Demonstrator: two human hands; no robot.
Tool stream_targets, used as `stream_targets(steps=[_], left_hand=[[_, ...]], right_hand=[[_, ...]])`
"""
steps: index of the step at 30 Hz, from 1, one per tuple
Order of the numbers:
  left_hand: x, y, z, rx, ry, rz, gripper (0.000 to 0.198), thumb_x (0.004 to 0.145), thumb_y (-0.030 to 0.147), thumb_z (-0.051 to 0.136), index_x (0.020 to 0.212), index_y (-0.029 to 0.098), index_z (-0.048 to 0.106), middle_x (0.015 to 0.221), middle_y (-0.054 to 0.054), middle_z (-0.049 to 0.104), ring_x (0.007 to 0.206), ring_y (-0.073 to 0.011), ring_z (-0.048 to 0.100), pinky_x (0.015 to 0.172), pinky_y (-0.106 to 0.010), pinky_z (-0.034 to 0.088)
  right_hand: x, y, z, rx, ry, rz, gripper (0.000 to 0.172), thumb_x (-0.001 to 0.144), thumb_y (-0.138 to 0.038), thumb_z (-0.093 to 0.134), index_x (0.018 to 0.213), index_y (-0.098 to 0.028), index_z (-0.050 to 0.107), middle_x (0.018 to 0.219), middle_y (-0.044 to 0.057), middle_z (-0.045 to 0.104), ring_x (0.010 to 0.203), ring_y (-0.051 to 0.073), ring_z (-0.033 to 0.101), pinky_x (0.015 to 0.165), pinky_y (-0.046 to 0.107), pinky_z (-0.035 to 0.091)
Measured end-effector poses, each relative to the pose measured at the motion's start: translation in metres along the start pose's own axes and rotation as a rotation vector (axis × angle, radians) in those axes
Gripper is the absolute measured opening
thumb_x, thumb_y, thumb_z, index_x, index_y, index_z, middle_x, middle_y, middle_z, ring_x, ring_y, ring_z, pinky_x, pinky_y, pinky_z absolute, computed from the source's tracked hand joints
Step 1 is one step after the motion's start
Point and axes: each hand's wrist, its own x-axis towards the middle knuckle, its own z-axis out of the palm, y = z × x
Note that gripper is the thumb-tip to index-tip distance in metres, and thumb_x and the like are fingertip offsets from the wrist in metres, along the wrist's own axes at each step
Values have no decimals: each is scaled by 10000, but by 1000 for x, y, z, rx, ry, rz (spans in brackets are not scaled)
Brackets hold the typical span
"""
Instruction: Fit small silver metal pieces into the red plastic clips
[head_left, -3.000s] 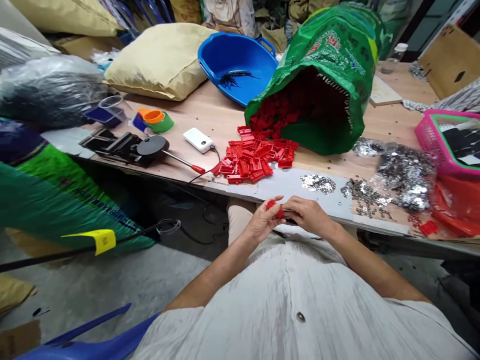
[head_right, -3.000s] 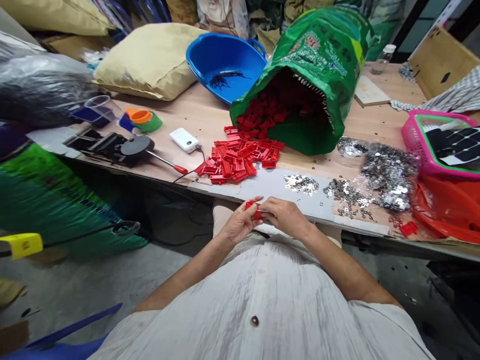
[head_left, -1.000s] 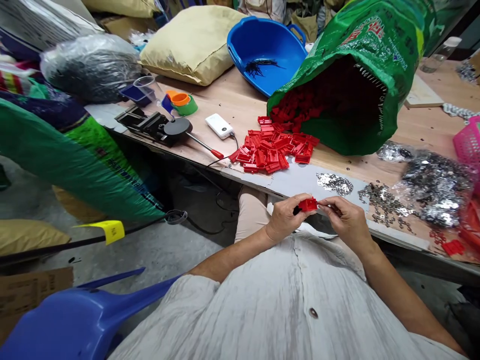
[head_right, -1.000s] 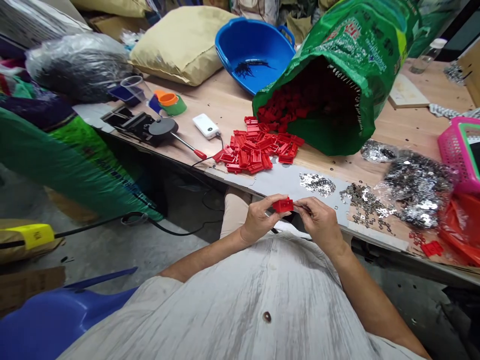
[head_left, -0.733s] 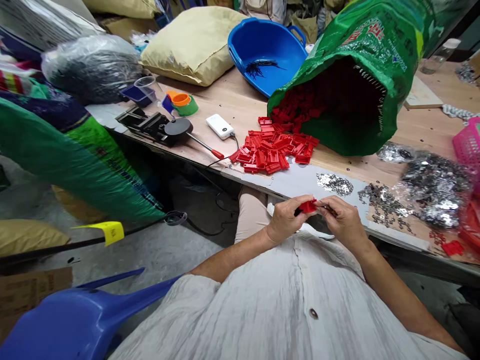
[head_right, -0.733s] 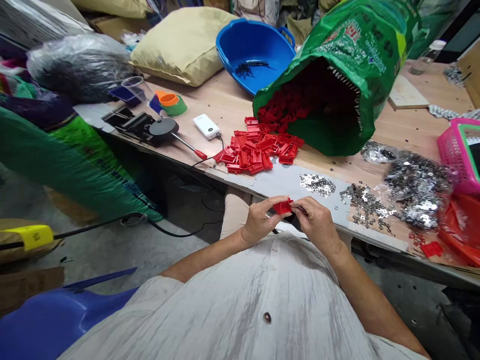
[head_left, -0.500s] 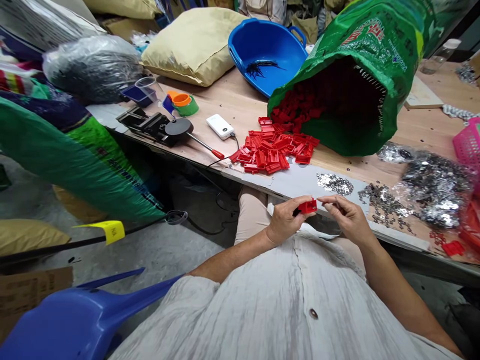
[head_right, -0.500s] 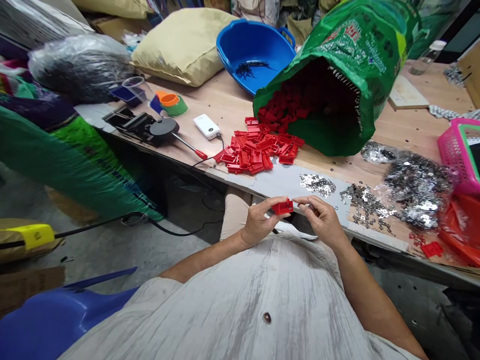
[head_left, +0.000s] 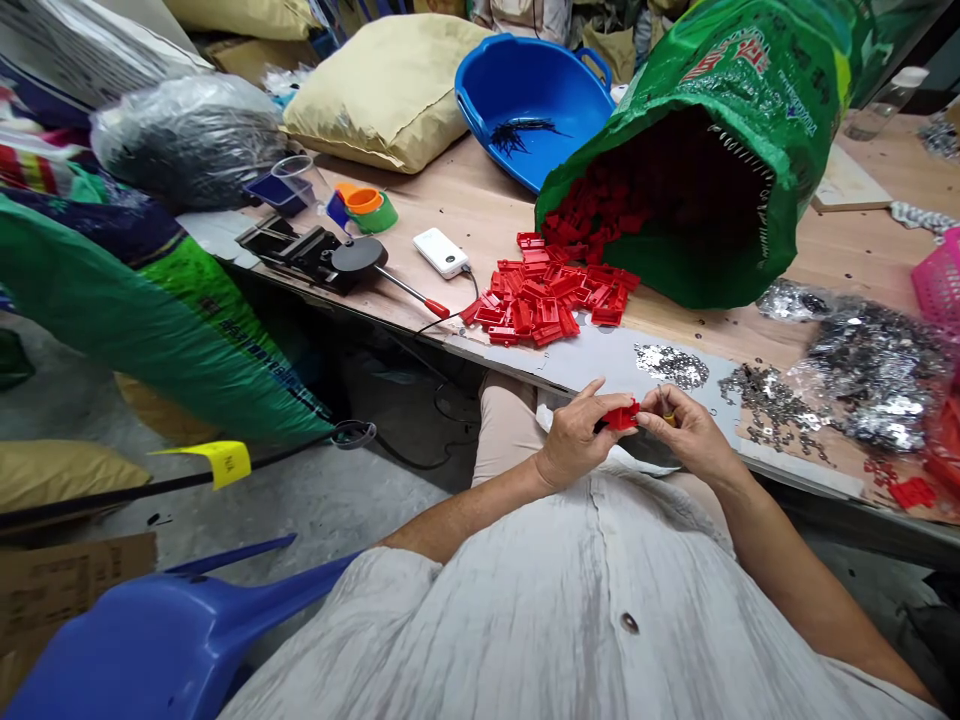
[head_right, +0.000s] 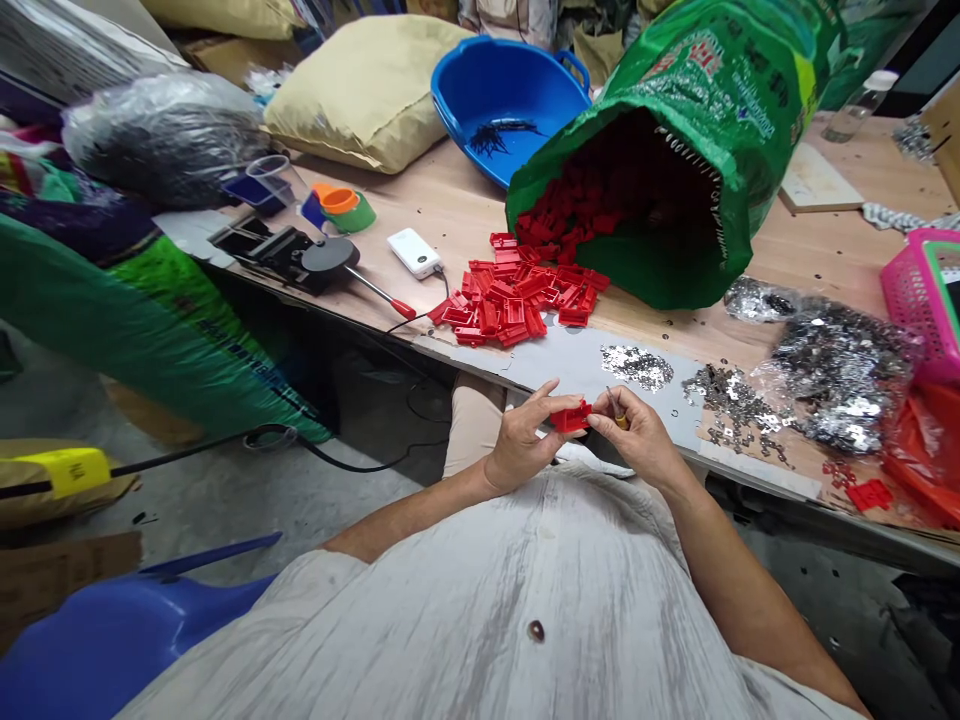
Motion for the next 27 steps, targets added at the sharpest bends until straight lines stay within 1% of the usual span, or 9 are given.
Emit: stream_targets(steps=[4, 8, 12, 16, 20, 23, 27], left_hand=[[1, 3, 0, 3, -18, -31, 296, 844, 279, 686, 1123, 201, 626, 1054, -47, 751, 955, -173, 723, 1096, -477, 478], [-3, 3, 4, 0, -30, -38, 285, 841, 277, 688, 1112, 205, 632, 1043, -48, 752, 1006, -191, 713, 1037, -438, 532], [-8, 1, 5, 28, -28, -34, 284, 836, 255, 690, 1110, 205, 635, 1028, -63, 750, 1009, -197, 707, 965, -387, 569], [-13, 0, 4, -1, -52, -59, 295, 837, 251, 688, 1122, 195, 630, 1043, -83, 744, 1024, -198, 700, 925, -363, 577], [-16, -1, 5, -81, -69, -99, 307, 829, 272, 702, 1117, 198, 626, 1061, -76, 748, 1000, -189, 710, 1011, -418, 528], [-16, -2, 4, -135, -81, -127, 312, 808, 297, 726, 1090, 202, 632, 1028, -62, 757, 970, -190, 720, 1094, -488, 441], [-12, 0, 0, -214, -120, -186, 320, 773, 315, 762, 1049, 203, 644, 1032, -76, 758, 1084, -238, 689, 1155, -553, 311]], right_hand=[[-1, 2, -3, 16, -19, 16, 227, 818, -391, 704, 850, -219, 559, 790, -23, 541, 728, 125, 493, 673, 265, 395], [1, 4, 1, -1, -19, 20, 253, 802, -390, 704, 814, -218, 519, 792, -26, 515, 717, 124, 464, 666, 268, 381], [3, 9, 6, 3, -32, 23, 303, 789, -431, 700, 788, -218, 484, 778, -25, 494, 705, 126, 445, 644, 272, 371], [1, 14, 8, 63, -59, 72, 365, 766, -478, 718, 813, -221, 462, 795, -27, 488, 675, 116, 426, 600, 263, 355], [-4, 19, 7, 174, -113, 143, 395, 774, -486, 720, 862, -228, 434, 802, -37, 485, 612, 90, 381, 539, 242, 309], [-7, 22, 4, 253, -162, 189, 397, 796, -466, 712, 898, -234, 407, 754, -60, 445, 549, 66, 323, 494, 226, 247], [-8, 24, 1, 294, -185, 236, 432, 783, -455, 731, 911, -244, 377, 707, -80, 401, 526, 62, 298, 478, 220, 212]])
